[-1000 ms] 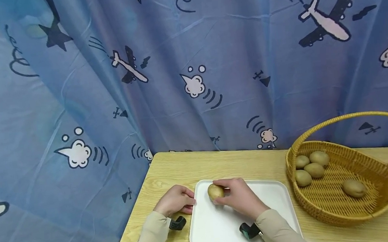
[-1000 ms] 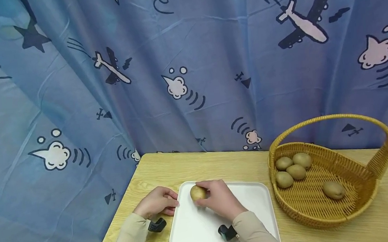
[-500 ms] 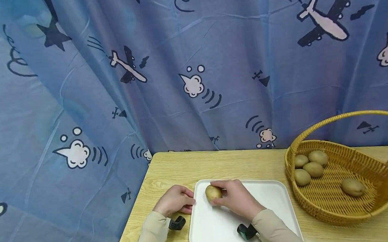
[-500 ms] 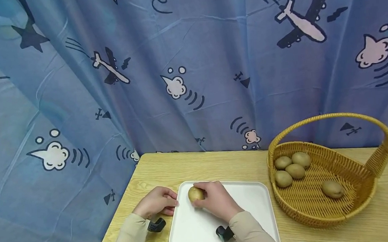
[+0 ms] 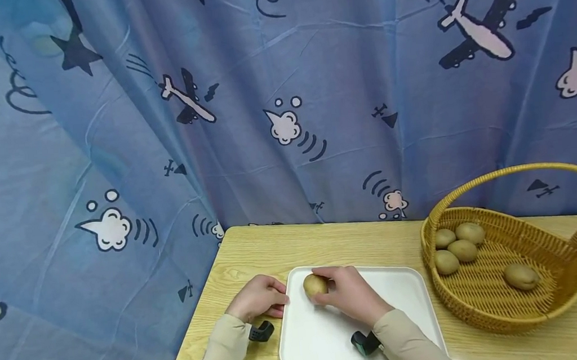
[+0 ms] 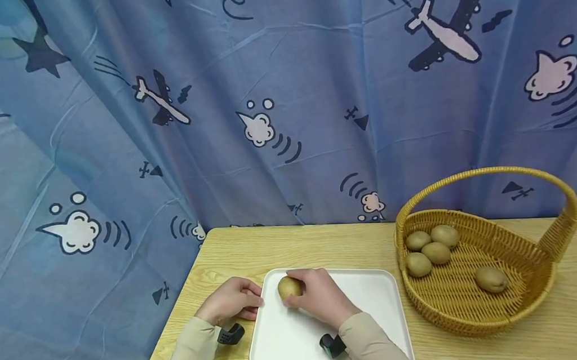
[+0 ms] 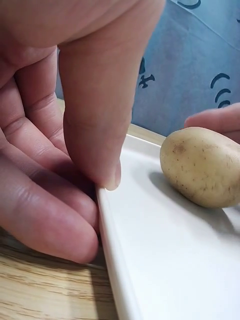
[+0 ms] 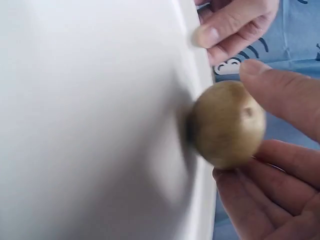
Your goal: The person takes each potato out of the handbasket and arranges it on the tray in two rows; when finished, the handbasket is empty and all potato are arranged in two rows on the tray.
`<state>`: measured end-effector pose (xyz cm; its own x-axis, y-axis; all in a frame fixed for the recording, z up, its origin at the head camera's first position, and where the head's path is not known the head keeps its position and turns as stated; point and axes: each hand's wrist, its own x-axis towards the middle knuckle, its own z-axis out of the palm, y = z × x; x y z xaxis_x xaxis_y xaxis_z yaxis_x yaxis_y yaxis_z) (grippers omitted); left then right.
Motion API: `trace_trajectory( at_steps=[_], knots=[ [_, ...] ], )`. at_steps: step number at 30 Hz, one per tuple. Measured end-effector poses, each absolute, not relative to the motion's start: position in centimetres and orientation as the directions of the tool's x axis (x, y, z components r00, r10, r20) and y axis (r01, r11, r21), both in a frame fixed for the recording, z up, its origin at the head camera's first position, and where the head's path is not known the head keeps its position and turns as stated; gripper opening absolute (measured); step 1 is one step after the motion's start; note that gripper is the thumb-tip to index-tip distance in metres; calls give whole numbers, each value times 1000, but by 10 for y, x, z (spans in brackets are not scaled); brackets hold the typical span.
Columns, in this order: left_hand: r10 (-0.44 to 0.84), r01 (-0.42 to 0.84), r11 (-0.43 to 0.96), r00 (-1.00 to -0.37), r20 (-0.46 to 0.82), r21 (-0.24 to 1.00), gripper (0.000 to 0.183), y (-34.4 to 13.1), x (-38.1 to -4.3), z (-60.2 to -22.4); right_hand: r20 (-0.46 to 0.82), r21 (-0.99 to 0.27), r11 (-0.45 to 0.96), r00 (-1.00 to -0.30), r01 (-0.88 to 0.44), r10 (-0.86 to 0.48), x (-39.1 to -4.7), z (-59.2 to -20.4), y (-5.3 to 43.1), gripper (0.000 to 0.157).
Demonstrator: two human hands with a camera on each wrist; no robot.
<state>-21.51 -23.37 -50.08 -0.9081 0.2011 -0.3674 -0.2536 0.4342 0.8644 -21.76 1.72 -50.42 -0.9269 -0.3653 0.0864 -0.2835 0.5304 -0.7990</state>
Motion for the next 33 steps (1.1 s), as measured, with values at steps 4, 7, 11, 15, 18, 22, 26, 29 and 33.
trace_trajectory(
  at_steps=[4, 7, 11, 15, 18, 22, 26, 29, 33],
  knots=[
    [210, -247, 436, -907, -365, 866, 23, -237, -214, -500, 114, -791, 532, -926, -303, -359, -211, -486, 28, 59],
    [203, -252, 439, -907, -369, 862, 24, -246, -211, -499, 146, -770, 526, -903, -360, -404, -199, -469, 43, 53],
    [208, -255, 439, -904, -374, 861, 27, -254, -210, -499, 219, -697, 543, -860, -469, -461, -178, -451, 88, 46],
    [213, -262, 442, -898, -385, 858, 28, -255, -210, -501, 319, -596, 602, -844, -532, -430, -159, -438, 148, 39],
    [208, -269, 445, -897, -391, 854, 27, -256, -209, -502, 387, -514, 681, -850, -522, -359, -150, -436, 195, 37],
    [205, -266, 458, -897, -392, 848, 26, -257, -208, -501, 316, -493, 788, -919, -370, -234, -151, -439, 260, 41],
    [214, -263, 462, -894, -394, 847, 27, -252, -209, -500, 135, -492, 851, -982, -185, -135, -161, -442, 316, 56],
    [224, -266, 454, -889, -398, 850, 27, -246, -211, -500, 80, -462, 875, -990, -142, -119, -167, -446, 345, 65],
    [242, -272, 443, -881, -406, 854, 28, -236, -213, -503, 70, -434, 887, -988, -157, -141, -170, -448, 366, 66]
  ],
)
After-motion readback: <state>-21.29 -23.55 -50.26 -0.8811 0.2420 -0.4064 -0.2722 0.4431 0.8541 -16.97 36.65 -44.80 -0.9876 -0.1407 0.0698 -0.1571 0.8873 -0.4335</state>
